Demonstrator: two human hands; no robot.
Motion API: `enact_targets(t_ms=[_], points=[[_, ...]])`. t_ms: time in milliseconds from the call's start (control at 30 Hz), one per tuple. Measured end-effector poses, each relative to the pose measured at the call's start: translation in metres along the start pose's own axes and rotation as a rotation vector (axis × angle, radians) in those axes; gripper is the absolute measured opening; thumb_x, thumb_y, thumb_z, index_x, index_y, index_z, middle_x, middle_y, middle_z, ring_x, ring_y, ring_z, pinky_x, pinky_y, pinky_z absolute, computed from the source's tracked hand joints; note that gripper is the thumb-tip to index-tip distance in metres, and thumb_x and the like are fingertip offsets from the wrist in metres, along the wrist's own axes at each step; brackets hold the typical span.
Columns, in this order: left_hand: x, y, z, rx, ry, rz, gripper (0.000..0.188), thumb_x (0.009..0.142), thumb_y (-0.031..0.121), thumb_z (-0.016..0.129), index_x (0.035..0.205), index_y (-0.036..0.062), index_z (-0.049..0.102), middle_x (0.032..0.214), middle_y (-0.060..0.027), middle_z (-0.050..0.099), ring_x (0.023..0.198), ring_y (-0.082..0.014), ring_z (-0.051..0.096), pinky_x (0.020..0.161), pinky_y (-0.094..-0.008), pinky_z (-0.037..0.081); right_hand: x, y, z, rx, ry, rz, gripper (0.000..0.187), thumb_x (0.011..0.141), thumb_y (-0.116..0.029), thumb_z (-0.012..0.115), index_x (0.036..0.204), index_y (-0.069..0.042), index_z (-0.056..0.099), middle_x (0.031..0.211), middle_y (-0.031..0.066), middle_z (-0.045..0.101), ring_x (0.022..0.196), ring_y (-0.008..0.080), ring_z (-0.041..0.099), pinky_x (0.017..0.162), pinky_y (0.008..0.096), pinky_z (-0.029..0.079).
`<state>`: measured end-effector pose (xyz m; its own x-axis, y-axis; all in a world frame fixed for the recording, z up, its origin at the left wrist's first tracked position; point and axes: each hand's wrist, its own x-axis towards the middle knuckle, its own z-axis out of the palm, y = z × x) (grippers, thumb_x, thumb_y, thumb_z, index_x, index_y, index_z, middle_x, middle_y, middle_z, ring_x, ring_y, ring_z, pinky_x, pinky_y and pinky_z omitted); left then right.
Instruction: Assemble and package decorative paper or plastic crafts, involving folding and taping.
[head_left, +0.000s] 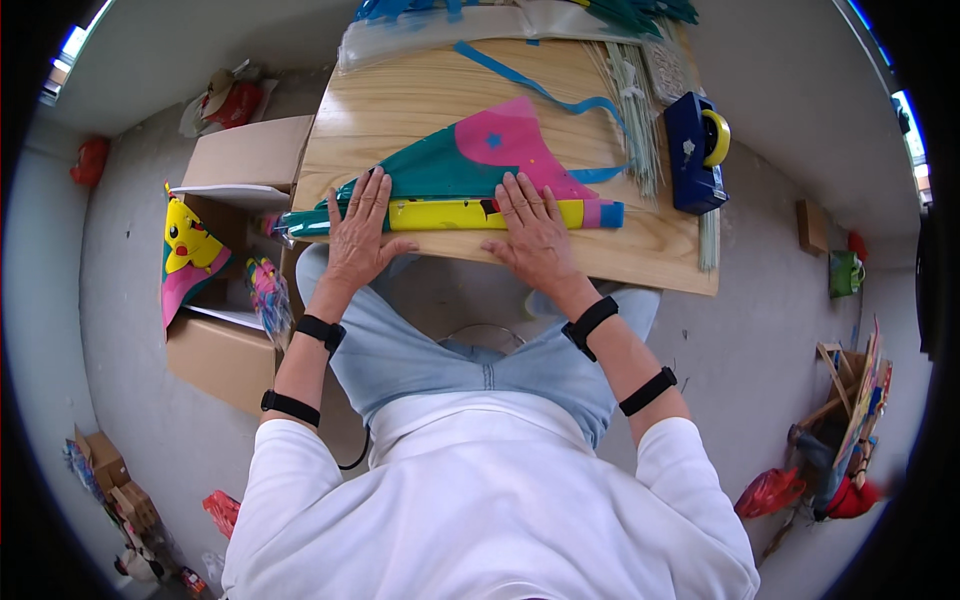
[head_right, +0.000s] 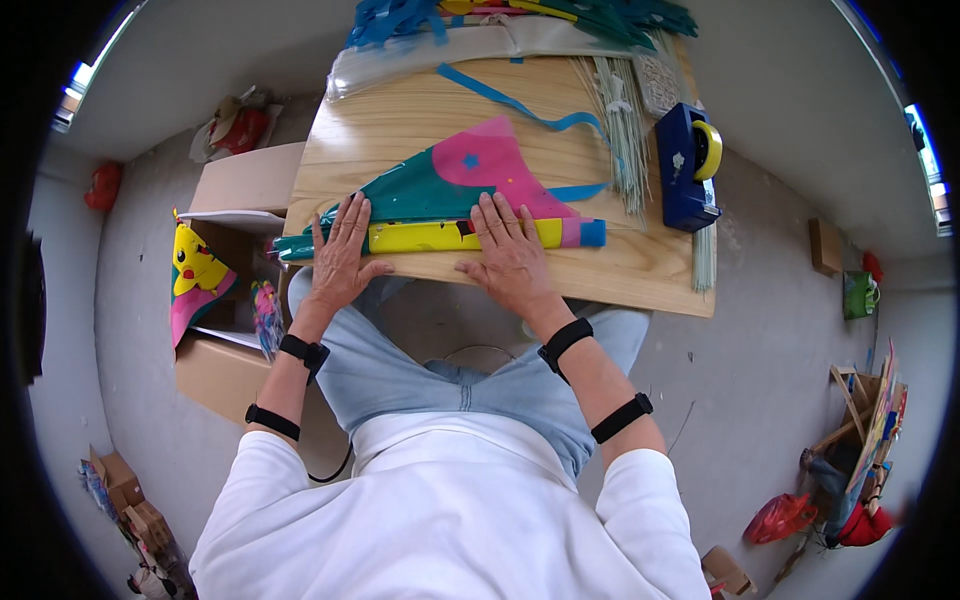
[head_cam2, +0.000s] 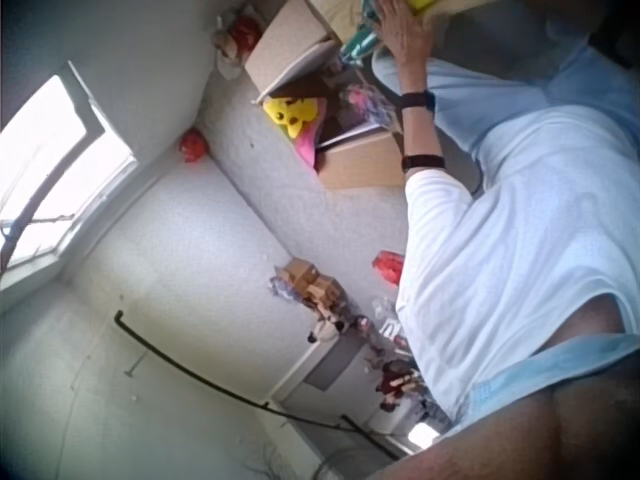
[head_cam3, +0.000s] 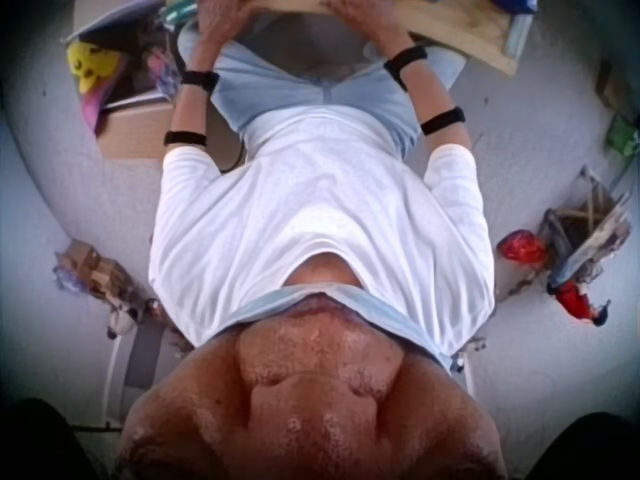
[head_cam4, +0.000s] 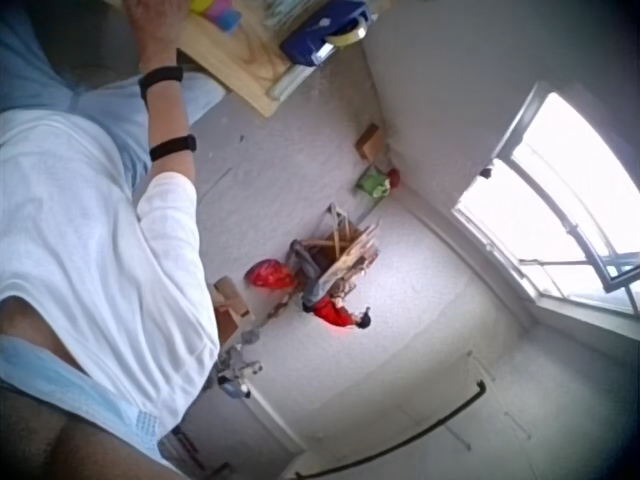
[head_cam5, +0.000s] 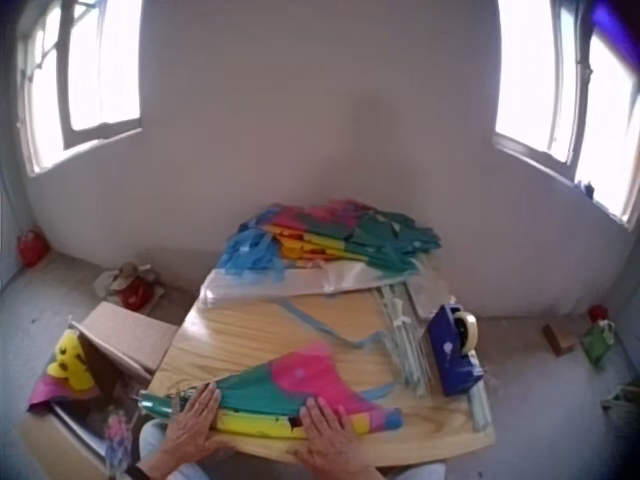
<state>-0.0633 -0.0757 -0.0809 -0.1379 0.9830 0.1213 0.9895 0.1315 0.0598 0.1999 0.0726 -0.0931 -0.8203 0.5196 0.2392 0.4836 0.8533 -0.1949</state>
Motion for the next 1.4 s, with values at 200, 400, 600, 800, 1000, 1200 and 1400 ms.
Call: enact_targets(t_ms=[200,400,600,800,1000,1200,1400], points=[[0.000,0.046,-0.006,-0.024,0.073,0.103,0.108,0.079,0.074,0.058,0.157,0.0043,0.030,0.165,-0.0103,0.026,0.154,-0.0265,0.021,0.123,-0.0571,0.007,0.000,-0.001,0.001,-0.006,-0.006,0.017,0.080,0.095,-0.058,0.051,0.151,-0.001,0.040,0.161,0.0143,0.034,0.152,0.0295,0.026,0.123,0.0498,0.018],[0.015,0.067,0.009,-0.116,0.007,0.054,0.112,0.076,0.076,0.059,0.157,0.0049,0.029,0.164,-0.0104,0.027,0.153,-0.0259,0.021,0.124,-0.0544,0.009,-0.001,0.002,0.001,-0.001,-0.006,0.001,0.081,0.094,-0.058,0.052,0.150,-0.001,0.042,0.161,0.0134,0.034,0.152,0.0292,0.026,0.123,0.0506,0.018],[0.013,0.068,0.019,-0.114,0.056,0.054,0.112,0.075,0.075,0.060,0.156,0.0047,0.031,0.164,-0.0093,0.027,0.153,-0.0256,0.021,0.123,-0.0574,0.008,-0.002,0.001,0.002,0.007,-0.001,0.014,0.080,0.094,-0.057,0.053,0.150,-0.001,0.042,0.161,0.0130,0.033,0.151,0.0291,0.026,0.123,0.0509,0.019],[0.015,0.067,0.014,-0.109,0.016,0.046,0.113,0.074,0.078,0.060,0.157,0.0066,0.031,0.164,-0.0090,0.027,0.153,-0.0268,0.023,0.122,-0.0619,0.005,-0.002,0.001,0.003,0.013,0.017,0.019,0.078,0.095,-0.056,0.053,0.148,0.000,0.044,0.160,0.0134,0.035,0.151,0.0292,0.027,0.123,0.0512,0.019],[0.018,0.071,0.014,-0.086,0.021,0.055,0.115,0.072,0.081,0.058,0.157,0.0092,0.032,0.162,-0.0107,0.028,0.153,-0.0289,0.020,0.121,-0.0650,0.004,-0.002,0.002,0.005,-0.010,0.018,0.011,0.079,0.095,-0.057,0.053,0.149,0.000,0.042,0.160,0.0138,0.035,0.150,0.0294,0.028,0.123,0.0515,0.019],[0.019,0.073,0.013,-0.025,-0.024,0.040,0.117,0.072,0.085,0.053,0.159,0.0103,0.028,0.164,-0.0099,0.023,0.154,-0.0291,0.015,0.122,-0.0617,0.003,-0.001,0.001,0.004,0.017,0.020,0.011,0.079,0.094,-0.057,0.054,0.148,0.000,0.043,0.159,0.0150,0.036,0.150,0.0305,0.028,0.122,0.0529,0.020],[0.018,0.074,0.013,-0.112,0.005,0.043,0.115,0.071,0.076,0.064,0.156,0.0072,0.032,0.165,-0.0089,0.022,0.154,-0.0295,0.016,0.120,-0.0654,0.003,0.002,0.000,0.003,0.026,0.039,0.017,0.077,0.094,-0.056,0.055,0.145,0.001,0.047,0.156,0.0164,0.039,0.148,0.0315,0.032,0.120,0.0546,0.023]])
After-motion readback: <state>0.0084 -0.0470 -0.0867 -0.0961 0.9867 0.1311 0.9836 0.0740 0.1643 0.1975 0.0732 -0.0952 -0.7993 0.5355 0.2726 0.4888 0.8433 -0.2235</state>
